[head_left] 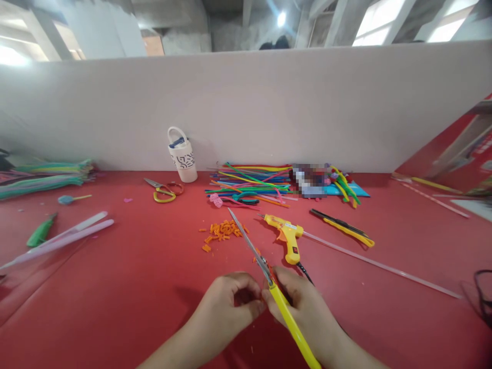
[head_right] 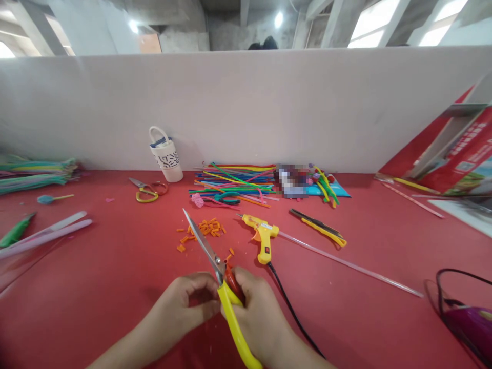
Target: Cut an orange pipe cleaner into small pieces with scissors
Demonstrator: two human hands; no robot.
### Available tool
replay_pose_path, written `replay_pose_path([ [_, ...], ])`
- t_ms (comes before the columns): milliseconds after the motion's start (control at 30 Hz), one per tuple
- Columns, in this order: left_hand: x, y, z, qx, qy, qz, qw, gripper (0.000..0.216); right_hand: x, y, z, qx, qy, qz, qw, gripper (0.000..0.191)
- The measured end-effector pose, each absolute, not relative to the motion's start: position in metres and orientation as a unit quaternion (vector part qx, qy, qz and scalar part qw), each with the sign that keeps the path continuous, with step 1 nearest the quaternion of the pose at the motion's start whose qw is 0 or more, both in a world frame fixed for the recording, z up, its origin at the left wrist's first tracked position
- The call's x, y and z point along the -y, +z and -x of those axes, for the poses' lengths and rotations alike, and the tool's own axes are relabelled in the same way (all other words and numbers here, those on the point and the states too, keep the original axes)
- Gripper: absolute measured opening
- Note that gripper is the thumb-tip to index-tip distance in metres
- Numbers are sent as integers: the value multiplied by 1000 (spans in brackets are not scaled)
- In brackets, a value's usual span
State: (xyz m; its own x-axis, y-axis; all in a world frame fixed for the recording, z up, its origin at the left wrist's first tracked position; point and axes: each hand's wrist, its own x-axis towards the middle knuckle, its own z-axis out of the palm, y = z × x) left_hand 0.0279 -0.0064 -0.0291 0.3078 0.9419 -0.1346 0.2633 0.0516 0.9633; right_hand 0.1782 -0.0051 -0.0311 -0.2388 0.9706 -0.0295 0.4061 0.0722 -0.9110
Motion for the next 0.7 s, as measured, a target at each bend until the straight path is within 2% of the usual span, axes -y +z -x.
replay_pose_path([
  [133,7,-32,-27,-498,331,-603,528,6,6,-32,-178,661,438,519,318,10],
  [233,5,-31,-24,-501,334,-555,574,8,6,-33,-180,663,427,527,316,20],
  [333,-1,-25,-18,-504,400,-468,606,11,4,-31,-182,680,402,529,311,28],
  [500,-10,-13,-1,-469,522,-381,602,9,3,-25,-186,751,307,546,209,27],
  [700,-8,-7,4,-413,554,-332,643,6,2,-33,-190,822,150,533,133,27],
])
